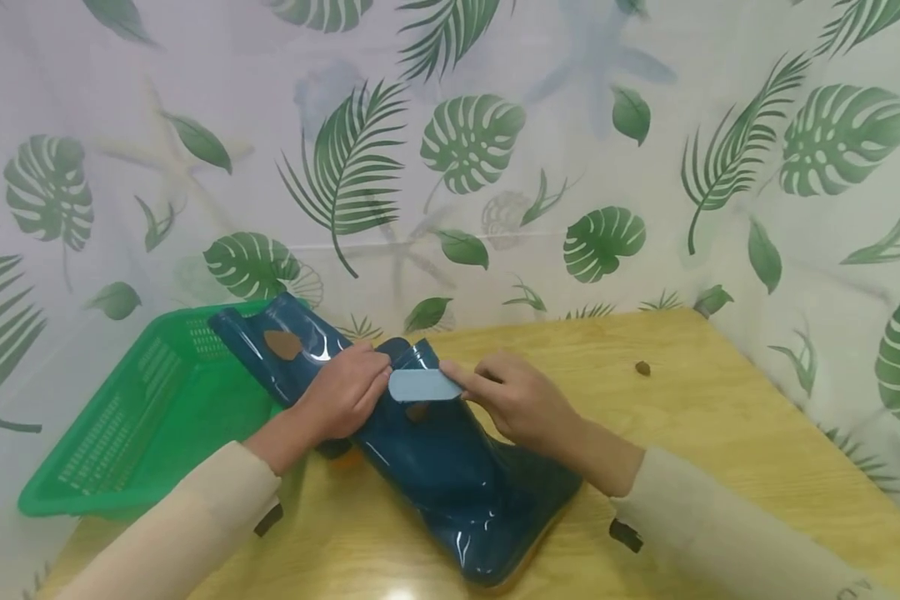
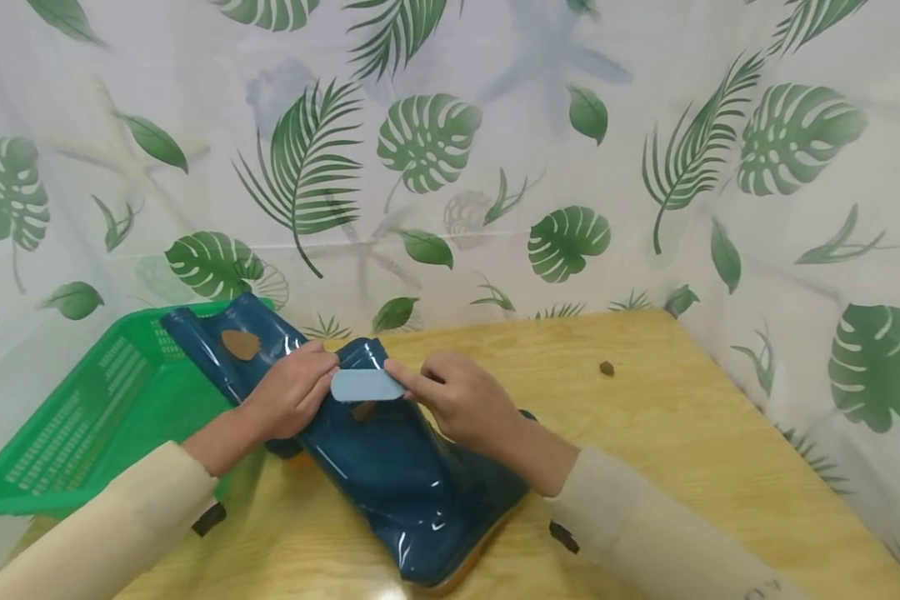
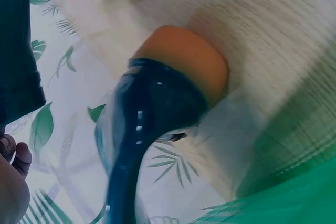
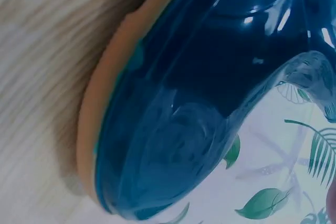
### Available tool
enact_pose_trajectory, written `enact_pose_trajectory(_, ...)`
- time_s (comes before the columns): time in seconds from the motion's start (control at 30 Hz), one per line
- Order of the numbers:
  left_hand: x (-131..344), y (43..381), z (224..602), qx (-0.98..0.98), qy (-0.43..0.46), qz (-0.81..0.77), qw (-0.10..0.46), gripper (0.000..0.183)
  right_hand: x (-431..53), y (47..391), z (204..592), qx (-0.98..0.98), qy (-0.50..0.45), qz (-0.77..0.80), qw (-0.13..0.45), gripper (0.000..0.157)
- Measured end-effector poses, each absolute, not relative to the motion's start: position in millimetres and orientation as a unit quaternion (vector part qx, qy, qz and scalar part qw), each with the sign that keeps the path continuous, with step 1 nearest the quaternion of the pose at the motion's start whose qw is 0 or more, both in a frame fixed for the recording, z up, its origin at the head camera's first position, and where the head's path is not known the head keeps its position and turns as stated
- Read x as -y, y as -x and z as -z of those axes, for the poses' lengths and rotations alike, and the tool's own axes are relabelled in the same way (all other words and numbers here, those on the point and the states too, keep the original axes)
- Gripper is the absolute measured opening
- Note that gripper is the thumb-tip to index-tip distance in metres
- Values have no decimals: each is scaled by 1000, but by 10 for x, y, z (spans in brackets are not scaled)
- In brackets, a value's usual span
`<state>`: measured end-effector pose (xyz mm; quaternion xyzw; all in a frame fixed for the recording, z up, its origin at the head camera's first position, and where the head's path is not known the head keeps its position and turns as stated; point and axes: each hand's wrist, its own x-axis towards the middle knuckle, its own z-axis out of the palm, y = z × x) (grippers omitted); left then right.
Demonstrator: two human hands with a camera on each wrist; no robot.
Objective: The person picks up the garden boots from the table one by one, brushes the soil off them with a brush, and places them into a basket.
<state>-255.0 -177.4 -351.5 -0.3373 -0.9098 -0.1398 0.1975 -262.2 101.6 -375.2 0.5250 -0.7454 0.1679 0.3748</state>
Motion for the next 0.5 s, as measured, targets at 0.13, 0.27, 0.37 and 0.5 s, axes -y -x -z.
enact_pose_trajectory(0.13, 1764, 2540, 3467, 902, 348, 145, 209, 29, -1049, 2608, 3812, 732, -552, -136, 375, 39)
enact_pose_trajectory(0.27, 1785, 2535, 3463, 911, 341, 115, 201, 29, -1099, 2589, 3850, 734, -559, -132, 362, 41)
enact_pose_trajectory(0.37, 1805, 2526, 3491, 918, 333, 99, 190, 27, -1081, 2572, 3828, 743, -542, -162, 357, 39)
enact_pose_trajectory(0.5, 1788, 2519, 3512, 916, 337, 106, 189, 27, -1047, 2553, 3798, 743, -530, -172, 372, 36)
